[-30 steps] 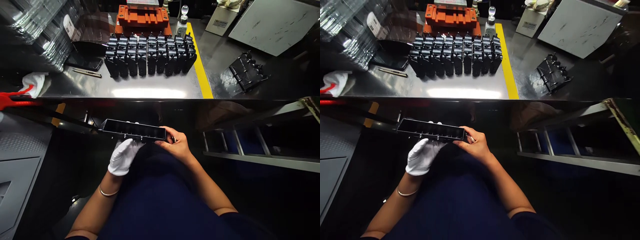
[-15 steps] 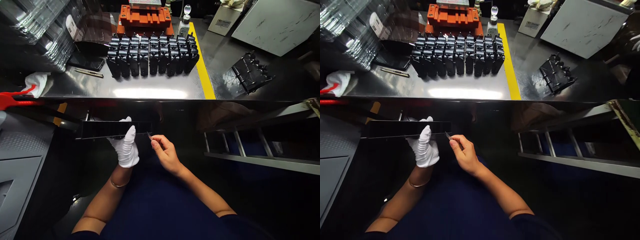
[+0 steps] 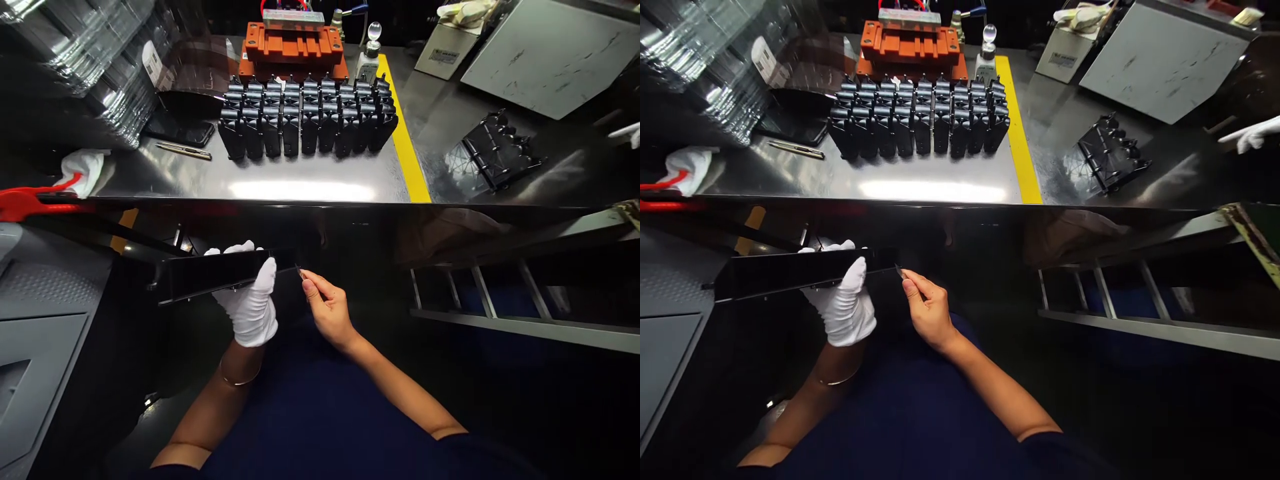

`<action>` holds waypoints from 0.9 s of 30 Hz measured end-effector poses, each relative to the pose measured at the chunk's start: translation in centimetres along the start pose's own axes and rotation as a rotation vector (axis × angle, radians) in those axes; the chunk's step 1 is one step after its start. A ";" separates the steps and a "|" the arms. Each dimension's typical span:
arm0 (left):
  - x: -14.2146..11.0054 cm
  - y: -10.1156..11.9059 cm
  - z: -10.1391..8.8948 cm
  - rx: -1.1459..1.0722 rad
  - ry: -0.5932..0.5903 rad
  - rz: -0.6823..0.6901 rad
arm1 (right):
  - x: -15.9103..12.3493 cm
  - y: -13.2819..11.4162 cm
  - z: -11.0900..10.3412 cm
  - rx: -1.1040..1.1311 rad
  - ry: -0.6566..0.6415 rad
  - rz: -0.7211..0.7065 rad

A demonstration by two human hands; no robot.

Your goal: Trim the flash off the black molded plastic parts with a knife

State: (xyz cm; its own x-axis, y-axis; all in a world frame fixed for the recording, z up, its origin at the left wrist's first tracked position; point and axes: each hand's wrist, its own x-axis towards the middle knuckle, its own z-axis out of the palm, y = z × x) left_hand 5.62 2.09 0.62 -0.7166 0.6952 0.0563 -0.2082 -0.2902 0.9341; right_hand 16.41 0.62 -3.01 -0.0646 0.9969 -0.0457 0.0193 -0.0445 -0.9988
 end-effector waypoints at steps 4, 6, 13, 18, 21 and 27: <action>0.0 -0.7 -0.2 0.028 0.023 -0.021 | 0.0 0.5 0.1 0.001 0.007 0.001; 0.2 0.0 -0.1 0.020 0.035 -0.042 | 0.2 1.4 -0.3 0.003 0.030 0.033; 2.6 5.6 -0.8 -0.279 -0.041 -0.132 | 1.2 4.4 -2.3 0.051 0.028 0.288; 3.1 3.7 -2.1 -0.153 -0.042 -0.300 | 1.1 0.2 -2.7 -0.049 -0.119 -0.016; 2.5 2.6 -2.1 -0.160 -0.026 -0.348 | 0.9 -2.3 -3.2 -0.183 -0.227 -0.218; 1.6 2.8 -1.5 -0.193 -0.030 -0.299 | 1.1 -2.7 -3.6 -0.293 -0.251 -0.490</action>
State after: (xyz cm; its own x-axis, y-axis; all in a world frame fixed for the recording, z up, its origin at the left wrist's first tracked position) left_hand 2.88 1.46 2.81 -0.5854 0.7864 -0.1969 -0.5303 -0.1877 0.8268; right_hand 19.86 2.05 -0.28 -0.3666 0.8498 0.3787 0.1989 0.4692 -0.8604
